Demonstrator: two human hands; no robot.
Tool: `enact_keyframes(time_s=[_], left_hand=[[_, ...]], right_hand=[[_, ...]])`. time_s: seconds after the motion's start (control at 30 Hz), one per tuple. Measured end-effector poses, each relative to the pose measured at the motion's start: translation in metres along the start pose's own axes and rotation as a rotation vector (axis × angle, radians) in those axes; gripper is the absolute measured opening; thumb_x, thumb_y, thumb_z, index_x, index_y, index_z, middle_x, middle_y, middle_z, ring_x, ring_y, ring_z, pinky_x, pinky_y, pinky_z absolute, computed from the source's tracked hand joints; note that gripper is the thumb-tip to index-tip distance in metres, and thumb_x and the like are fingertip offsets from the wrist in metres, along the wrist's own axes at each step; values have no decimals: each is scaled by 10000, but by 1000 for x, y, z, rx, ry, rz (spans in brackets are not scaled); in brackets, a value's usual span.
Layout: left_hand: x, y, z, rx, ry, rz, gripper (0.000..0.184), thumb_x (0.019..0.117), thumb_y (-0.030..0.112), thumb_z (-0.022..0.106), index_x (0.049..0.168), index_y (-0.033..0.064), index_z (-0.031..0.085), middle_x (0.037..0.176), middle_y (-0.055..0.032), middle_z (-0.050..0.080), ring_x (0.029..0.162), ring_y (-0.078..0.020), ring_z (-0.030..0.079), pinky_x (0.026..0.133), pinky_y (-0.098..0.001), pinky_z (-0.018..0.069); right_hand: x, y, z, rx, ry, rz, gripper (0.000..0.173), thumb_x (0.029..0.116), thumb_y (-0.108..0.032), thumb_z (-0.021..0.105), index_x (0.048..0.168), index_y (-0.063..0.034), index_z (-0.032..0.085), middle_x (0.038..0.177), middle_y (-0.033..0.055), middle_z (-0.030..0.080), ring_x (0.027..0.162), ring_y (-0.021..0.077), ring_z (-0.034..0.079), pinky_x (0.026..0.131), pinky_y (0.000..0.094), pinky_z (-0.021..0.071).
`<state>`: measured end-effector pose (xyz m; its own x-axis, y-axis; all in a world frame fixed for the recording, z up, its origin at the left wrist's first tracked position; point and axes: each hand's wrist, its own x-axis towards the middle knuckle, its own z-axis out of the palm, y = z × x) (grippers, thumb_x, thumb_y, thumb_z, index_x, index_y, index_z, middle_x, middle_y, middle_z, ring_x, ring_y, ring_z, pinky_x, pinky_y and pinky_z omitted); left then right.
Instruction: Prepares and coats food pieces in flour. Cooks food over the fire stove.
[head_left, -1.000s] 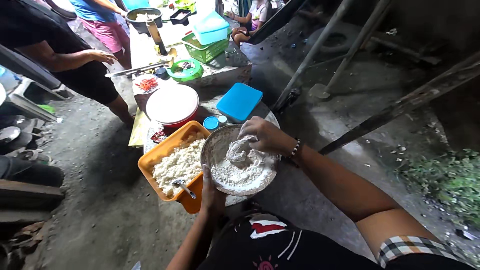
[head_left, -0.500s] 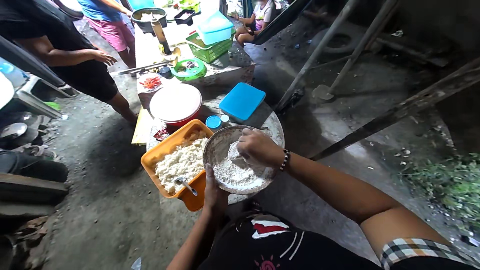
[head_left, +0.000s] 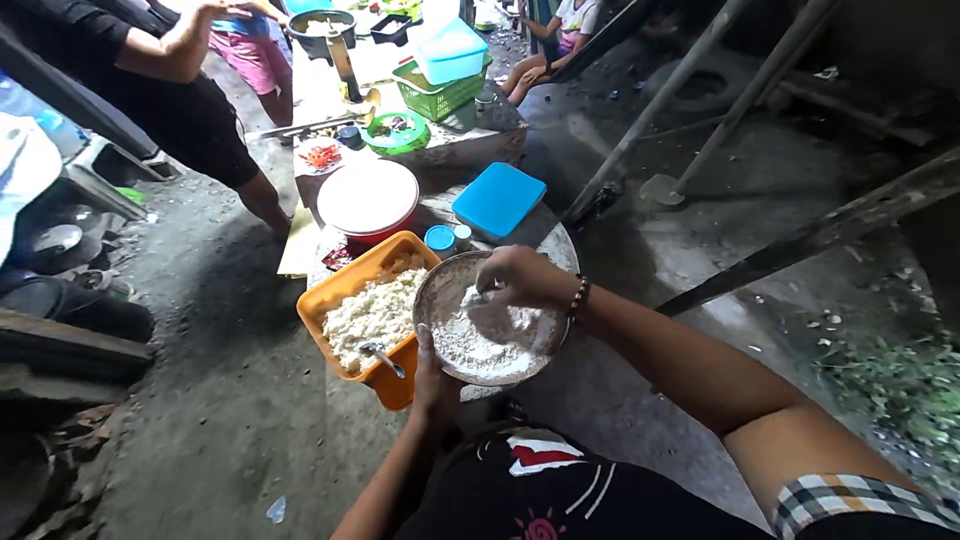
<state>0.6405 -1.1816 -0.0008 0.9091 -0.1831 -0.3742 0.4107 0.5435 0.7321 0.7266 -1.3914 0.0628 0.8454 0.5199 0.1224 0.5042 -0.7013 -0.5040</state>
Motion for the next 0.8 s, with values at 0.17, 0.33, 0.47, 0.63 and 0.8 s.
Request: enact_keyframes(time_s=[0.17,0.33,0.47,0.63,0.8], left_hand=[[-5,5,-7,-7,12,13,622,1085,562,183,1477,140,417,1216,-130,682,1057,-261,705,804,-474,626],[-13,9,-15,-50,-29,50,607,1090,545,190,1476,132,410,1230,-119,673,1079,-240,697,829,-458,623],[-22,12,-23,-58,-36,75,613,1090,545,194,1491,129,401,1262,-118,659,1118,-229,678,878,-458,609],[-32,9,-44,-54,-13,129,615,1094,537,173,1510,130,373,1315,-93,633,1170,-196,647,935,-440,583],[-47,7,-57,-99,62,175,645,1089,549,156,1492,109,402,1284,-129,650,1137,-243,666,904,-483,593]], right_hand=[[18,-7,-28,390,-31,119,117,827,-44,774,942,-24,768,833,60,752,741,120,709,732,356,607],[36,-31,-25,468,-181,179,127,845,8,778,971,17,758,839,78,753,737,108,703,735,316,599],[54,-33,-2,217,-185,137,120,931,-103,718,1008,-39,784,907,106,756,857,220,711,832,495,565],[43,-56,12,-77,-104,74,166,939,-192,742,1059,-80,769,960,136,748,945,335,718,855,602,567],[30,-87,36,-386,-285,123,156,849,-191,801,934,-67,764,1077,140,698,1160,387,595,878,585,510]])
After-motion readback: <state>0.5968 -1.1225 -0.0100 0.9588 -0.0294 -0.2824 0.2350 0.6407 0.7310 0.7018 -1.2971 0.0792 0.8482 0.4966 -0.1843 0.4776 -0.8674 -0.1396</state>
